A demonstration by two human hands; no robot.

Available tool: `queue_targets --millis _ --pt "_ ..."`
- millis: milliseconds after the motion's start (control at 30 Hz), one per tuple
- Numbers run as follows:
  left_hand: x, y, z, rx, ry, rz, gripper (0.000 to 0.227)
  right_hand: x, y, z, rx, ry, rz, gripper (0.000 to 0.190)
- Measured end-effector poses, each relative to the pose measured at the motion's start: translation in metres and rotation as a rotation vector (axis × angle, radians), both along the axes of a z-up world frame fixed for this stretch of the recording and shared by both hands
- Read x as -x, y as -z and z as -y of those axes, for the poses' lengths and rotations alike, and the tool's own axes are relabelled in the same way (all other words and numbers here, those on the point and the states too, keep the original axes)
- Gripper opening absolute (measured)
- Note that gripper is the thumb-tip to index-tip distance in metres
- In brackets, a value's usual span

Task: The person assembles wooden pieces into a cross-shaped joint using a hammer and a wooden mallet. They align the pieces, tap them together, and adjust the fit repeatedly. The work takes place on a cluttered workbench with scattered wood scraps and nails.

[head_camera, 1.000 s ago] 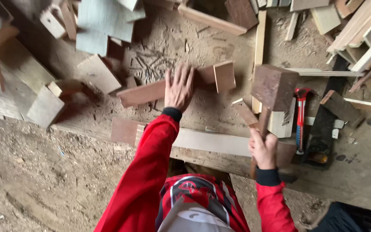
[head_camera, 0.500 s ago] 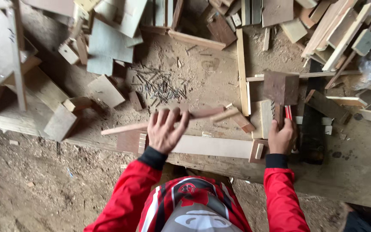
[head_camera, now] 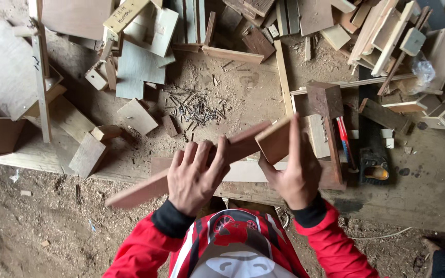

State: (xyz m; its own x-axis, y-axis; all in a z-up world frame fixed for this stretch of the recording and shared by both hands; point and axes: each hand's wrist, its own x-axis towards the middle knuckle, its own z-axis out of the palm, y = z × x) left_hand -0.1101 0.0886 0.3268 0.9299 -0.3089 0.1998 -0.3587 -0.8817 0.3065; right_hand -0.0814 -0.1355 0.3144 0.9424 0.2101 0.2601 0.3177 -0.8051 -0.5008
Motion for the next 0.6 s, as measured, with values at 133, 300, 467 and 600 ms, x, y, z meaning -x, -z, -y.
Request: queue_targets --millis 133,300,467,600 --pt "0.007 -0.014 -0.014 -0.031 0.003 -0.142 0.081 -0.012 -0.002 0.022 -0.366 -0.252 -0.511 0.084" --pt "0.013 -0.028 -0.047 0.014 -0.059 -0.168 0.091 0.003 0.011 0.071 -0.842 -0.137 -1.271 0.07" --pt "0.018 -0.041 -0.054 0.139 -0.076 -0.379 0.09 0.019 0.014 0.06 -1.029 -0.271 -1.22 0.064" --pt "0.026 -0.047 -0.054 0.247 -0.05 -0.419 0.088 0.026 0.007 0.041 -1.227 -0.242 -1.05 0.082"
